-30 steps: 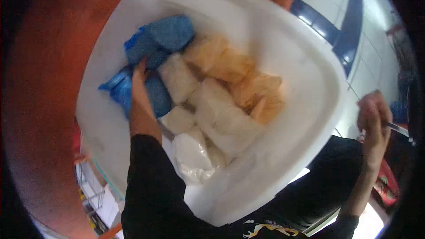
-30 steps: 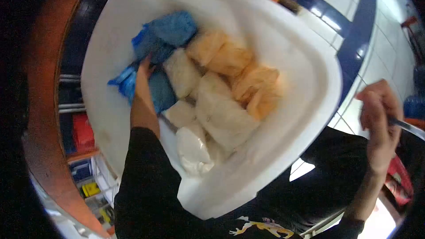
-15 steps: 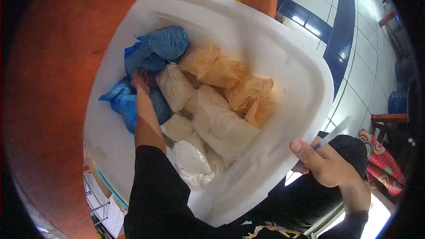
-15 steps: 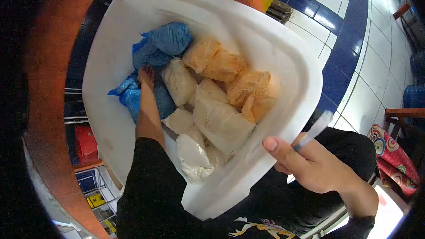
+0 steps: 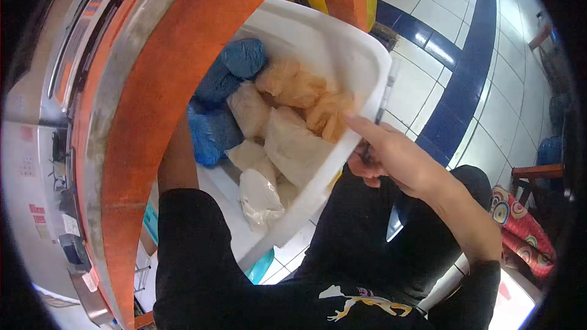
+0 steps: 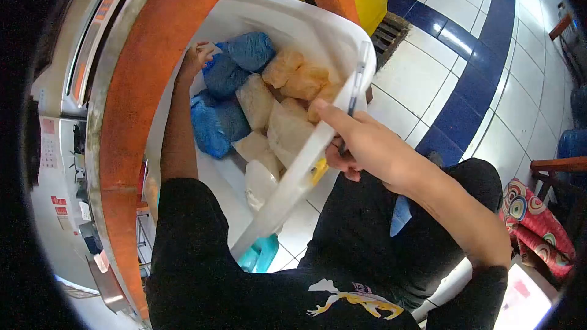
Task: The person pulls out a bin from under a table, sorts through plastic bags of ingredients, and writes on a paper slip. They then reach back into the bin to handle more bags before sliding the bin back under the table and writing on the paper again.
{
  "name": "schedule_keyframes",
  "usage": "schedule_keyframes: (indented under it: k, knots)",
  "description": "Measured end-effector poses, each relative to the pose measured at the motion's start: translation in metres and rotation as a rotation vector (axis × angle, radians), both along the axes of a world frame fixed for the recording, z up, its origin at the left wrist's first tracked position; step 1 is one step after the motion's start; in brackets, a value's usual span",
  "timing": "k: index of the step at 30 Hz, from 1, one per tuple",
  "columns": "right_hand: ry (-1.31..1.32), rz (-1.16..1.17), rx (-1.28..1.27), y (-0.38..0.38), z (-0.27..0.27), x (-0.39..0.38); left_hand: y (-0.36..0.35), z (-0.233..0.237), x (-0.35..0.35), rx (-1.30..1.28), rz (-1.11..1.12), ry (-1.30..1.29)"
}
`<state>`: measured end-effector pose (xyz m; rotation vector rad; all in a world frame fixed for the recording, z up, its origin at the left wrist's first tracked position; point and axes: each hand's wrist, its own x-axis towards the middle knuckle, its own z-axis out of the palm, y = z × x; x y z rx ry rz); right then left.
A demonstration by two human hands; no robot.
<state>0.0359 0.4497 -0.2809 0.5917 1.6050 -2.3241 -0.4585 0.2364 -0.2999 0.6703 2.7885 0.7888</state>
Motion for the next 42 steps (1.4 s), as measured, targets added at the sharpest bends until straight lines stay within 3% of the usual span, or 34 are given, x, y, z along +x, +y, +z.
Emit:
schedule_keyframes:
  k: [9, 11, 14, 15, 16, 18, 20, 22, 24, 26, 28, 30, 32, 34, 36, 38, 39, 41, 42]
  knots:
    - [0.074, 0.034, -0.140, 0.003, -0.003, -0.015, -0.013, 0.021, 0.091, -0.204, -0.223, 0.077]
    - [0.096, 0.051, -0.126, 0.004, -0.003, -0.016, -0.023, 0.021, 0.106, -0.119, -0.404, 0.110]
    - [0.154, 0.090, -0.009, 0.002, -0.010, -0.029, -0.050, 0.006, 0.106, -0.020, -0.478, 0.057]
    - [0.224, 0.211, -0.050, 0.013, -0.027, -0.035, -0.055, 0.022, 0.125, -0.193, -0.537, 0.251]
    - [0.210, 0.109, -0.094, 0.009, -0.032, -0.036, -0.052, 0.039, 0.157, -0.387, -0.571, 0.446]
    - [0.196, -0.036, -0.123, -0.001, -0.020, -0.036, -0.076, 0.027, 0.184, -0.075, -0.559, 0.147]
    - [0.374, 0.154, -0.011, 0.002, -0.035, -0.046, -0.078, 0.074, 0.256, 0.002, -0.215, -0.285]
    - [0.480, 0.227, 0.205, -0.004, -0.046, -0.046, -0.097, 0.066, 0.287, 0.195, -0.378, -0.156]
    - [0.652, 0.187, 0.363, -0.020, -0.070, -0.042, -0.104, 0.111, 0.346, 0.175, -0.336, -0.140]
    - [1.117, 0.357, 0.519, -0.024, -0.036, -0.070, -0.113, 0.141, 0.361, -0.096, -0.269, -0.027]
    - [1.100, 0.419, 0.476, -0.019, -0.032, -0.074, -0.112, 0.180, 0.407, -0.151, -0.251, 0.004]
    - [0.871, 0.536, 0.428, -0.018, -0.031, -0.075, -0.128, 0.192, 0.435, -0.197, -0.240, 0.024]
    - [0.988, 0.523, 0.469, -0.023, -0.031, -0.079, -0.148, 0.195, 0.460, 0.130, -0.278, 0.075]
    - [1.034, 0.524, 0.542, -0.023, -0.031, -0.080, -0.190, 0.185, 0.477, 0.347, -0.105, 0.174]
    - [0.984, 0.530, 0.529, -0.024, -0.028, -0.077, -0.255, 0.134, 0.497, 0.719, 0.353, 0.336]
    - [1.018, 0.586, 0.676, -0.023, -0.023, -0.077, -0.303, 0.086, 0.510, 0.711, 0.680, 0.681]
    - [1.016, 0.603, 0.668, -0.024, -0.026, -0.077, -0.327, 0.058, 0.515, 0.705, 0.698, 0.679]
    - [1.098, 0.446, 0.647, -0.028, -0.034, -0.073, -0.376, -0.002, 0.532, 0.574, 1.053, 0.806]
    - [1.095, 0.461, 0.639, -0.031, -0.034, -0.071, -0.395, -0.026, 0.544, 0.565, 1.068, 0.803]
